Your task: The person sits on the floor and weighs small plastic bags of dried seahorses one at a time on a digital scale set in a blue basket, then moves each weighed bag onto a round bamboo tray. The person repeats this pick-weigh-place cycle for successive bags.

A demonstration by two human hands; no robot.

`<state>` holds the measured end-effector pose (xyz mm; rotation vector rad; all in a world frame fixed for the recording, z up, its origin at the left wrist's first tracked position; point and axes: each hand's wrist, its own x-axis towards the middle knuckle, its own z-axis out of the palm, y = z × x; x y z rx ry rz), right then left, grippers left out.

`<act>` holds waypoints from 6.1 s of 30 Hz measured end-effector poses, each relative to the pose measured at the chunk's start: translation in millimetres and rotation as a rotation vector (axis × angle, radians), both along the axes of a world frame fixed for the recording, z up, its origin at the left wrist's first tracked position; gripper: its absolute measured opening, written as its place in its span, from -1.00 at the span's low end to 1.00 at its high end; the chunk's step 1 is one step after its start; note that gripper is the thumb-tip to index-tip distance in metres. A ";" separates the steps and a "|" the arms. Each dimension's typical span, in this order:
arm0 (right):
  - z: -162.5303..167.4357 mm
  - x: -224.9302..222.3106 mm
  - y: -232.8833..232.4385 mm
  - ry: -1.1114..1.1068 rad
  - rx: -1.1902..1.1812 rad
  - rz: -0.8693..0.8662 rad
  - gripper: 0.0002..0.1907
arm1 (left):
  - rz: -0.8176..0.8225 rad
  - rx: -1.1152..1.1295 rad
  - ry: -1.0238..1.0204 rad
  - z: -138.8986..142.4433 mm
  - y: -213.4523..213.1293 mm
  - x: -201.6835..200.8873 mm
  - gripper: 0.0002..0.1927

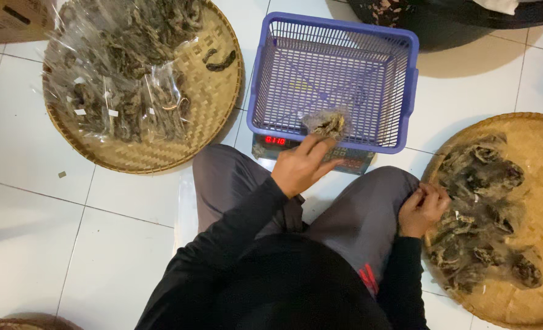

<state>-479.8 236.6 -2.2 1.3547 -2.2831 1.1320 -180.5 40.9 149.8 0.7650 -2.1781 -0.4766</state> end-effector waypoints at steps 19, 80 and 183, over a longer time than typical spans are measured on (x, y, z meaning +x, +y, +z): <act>7.1 -1.0 -0.4 0.032 0.032 -0.011 -0.84 | 0.731 0.269 0.416 -149.5 -40.2 146.8 -0.73; 5.6 8.8 -9.8 0.037 0.051 0.013 -0.87 | 0.102 0.124 0.220 46.7 -28.3 65.0 -0.80; 2.2 -5.0 -5.9 0.031 0.031 0.036 -0.86 | 0.801 0.340 0.390 -142.5 -43.5 144.0 -0.84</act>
